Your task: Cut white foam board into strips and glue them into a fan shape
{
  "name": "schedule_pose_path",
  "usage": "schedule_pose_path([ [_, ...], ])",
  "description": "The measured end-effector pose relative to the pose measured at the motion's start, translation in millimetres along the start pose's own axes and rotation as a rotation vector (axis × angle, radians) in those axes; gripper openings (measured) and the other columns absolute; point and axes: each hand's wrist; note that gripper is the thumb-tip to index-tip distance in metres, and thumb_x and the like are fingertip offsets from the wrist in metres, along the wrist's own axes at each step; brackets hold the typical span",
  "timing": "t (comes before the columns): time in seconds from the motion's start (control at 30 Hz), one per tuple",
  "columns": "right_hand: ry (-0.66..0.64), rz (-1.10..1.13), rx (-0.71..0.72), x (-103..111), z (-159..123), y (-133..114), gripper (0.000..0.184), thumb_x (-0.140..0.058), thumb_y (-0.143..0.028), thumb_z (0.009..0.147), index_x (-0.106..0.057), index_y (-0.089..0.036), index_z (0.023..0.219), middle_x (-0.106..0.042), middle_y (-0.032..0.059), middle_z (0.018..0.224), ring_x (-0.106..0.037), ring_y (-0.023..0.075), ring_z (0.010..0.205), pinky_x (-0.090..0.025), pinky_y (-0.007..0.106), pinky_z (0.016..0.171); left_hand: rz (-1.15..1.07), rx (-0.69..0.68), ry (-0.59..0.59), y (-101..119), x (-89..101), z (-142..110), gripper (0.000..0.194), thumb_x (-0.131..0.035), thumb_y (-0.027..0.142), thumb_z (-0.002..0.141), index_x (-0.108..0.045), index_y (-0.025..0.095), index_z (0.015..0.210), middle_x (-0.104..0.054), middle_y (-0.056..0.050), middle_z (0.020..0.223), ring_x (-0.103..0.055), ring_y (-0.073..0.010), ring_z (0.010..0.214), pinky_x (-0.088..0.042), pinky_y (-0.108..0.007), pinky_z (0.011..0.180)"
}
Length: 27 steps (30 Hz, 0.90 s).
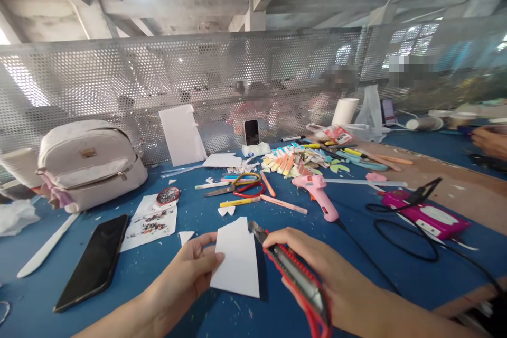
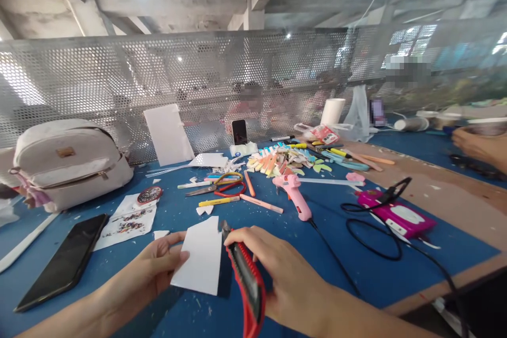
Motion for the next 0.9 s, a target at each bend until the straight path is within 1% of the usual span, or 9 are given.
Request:
schedule_pose_path([
  [0.1,0.130,-0.021,0.017,9.4,-1.5,6.0,0.035,-0.054,-0.018,0.086,-0.052,-0.026,0.120,-0.068,0.0015,0.099,-0.066,0.0173,0.080,-0.051,0.027,0.074,0.119,0.001,-0.032,9.2,3.4,-0.7,0.058,-0.082,0.043,0.082,-0.064,0.011,0.128,-0.075,-0.014,0.113,-0.074,-0.0193,0.090,-0.055,-0.023,0.077],
  [0.17,0.186,-0.047,0.034,15.3,-2.1,9.0,0.031,-0.053,-0.019,0.085,-0.053,-0.026,0.116,-0.069,0.0014,0.098,-0.066,0.0176,0.077,-0.051,0.027,0.073,0.222,0.003,-0.075,15.5,6.0,-0.4,0.055,-0.079,0.047,0.085,-0.067,0.012,0.126,-0.077,-0.014,0.109,-0.074,-0.0203,0.090,-0.054,-0.023,0.076],
  [0.23,0.196,-0.079,0.053,20.4,-2.2,10.4,0.031,-0.054,-0.018,0.083,-0.054,-0.026,0.114,-0.070,0.0014,0.099,-0.067,0.0178,0.078,-0.051,0.028,0.075,0.327,-0.018,-0.114,20.2,8.5,1.3,0.055,-0.079,0.050,0.084,-0.070,0.014,0.124,-0.077,-0.013,0.110,-0.074,-0.0237,0.095,-0.055,-0.027,0.081],
  [0.33,0.159,-0.110,0.048,25.0,-0.3,10.2,0.033,-0.058,-0.016,0.082,-0.054,-0.027,0.114,-0.070,-0.0005,0.095,-0.067,0.0165,0.075,-0.051,0.025,0.073,0.470,-0.082,-0.111,22.4,10.8,5.2,0.050,-0.074,0.051,0.086,-0.072,0.017,0.123,-0.075,-0.011,0.116,-0.071,-0.0283,0.106,-0.053,-0.034,0.093],
  [0.5,0.074,-0.087,0.065,23.6,13.2,6.8,0.026,-0.053,-0.017,0.087,-0.056,-0.027,0.111,-0.072,-0.0029,0.092,-0.067,0.0127,0.071,-0.049,0.021,0.068,0.668,-0.187,-0.040,15.4,15.9,5.1,0.038,-0.063,0.034,0.093,-0.068,0.027,0.130,-0.065,-0.007,0.135,-0.061,-0.0290,0.123,-0.046,-0.039,0.108],
  [0.63,0.039,-0.137,0.132,17.4,29.4,6.0,0.036,-0.050,-0.010,0.082,-0.057,-0.025,0.114,-0.073,-0.0011,0.094,-0.067,0.0131,0.072,-0.047,0.022,0.068,0.886,-0.382,-0.056,2.2,34.1,-2.6,0.049,-0.058,0.029,0.094,-0.056,0.039,0.143,-0.050,-0.002,0.153,-0.045,-0.0305,0.143,-0.037,-0.042,0.119],
  [0.7,0.004,-0.170,0.172,13.7,36.2,7.1,0.040,-0.049,-0.010,0.079,-0.057,-0.024,0.115,-0.073,-0.0004,0.094,-0.066,0.0139,0.071,-0.047,0.023,0.068,1.052,-0.500,-0.116,-6.1,44.3,-5.5,0.053,-0.056,0.033,0.096,-0.048,0.042,0.148,-0.041,-0.001,0.161,-0.043,-0.0329,0.145,-0.038,-0.046,0.118],
  [0.8,-0.055,-0.204,0.222,8.1,42.7,9.1,0.041,-0.048,-0.012,0.080,-0.056,-0.023,0.119,-0.073,0.0013,0.093,-0.067,0.0157,0.072,-0.049,0.025,0.071,1.164,-0.560,-0.210,-17.3,49.6,-8.3,0.052,-0.065,0.043,0.093,-0.054,0.041,0.144,-0.042,-0.004,0.160,-0.043,-0.0380,0.144,-0.035,-0.052,0.119],
  [0.9,-0.082,-0.210,0.233,2.7,44.9,9.2,0.040,-0.048,-0.014,0.081,-0.057,-0.021,0.120,-0.073,0.0040,0.094,-0.069,0.0183,0.078,-0.050,0.026,0.074,1.141,-0.544,-0.141,-24.7,42.4,-11.0,0.045,-0.062,0.052,0.094,-0.060,0.042,0.138,-0.045,-0.004,0.157,-0.039,-0.0389,0.147,-0.024,-0.057,0.122],
])
Point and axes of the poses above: each hand's wrist, its own z-axis towards the middle knuckle, its own x-axis out of the back of the hand, y = z × x
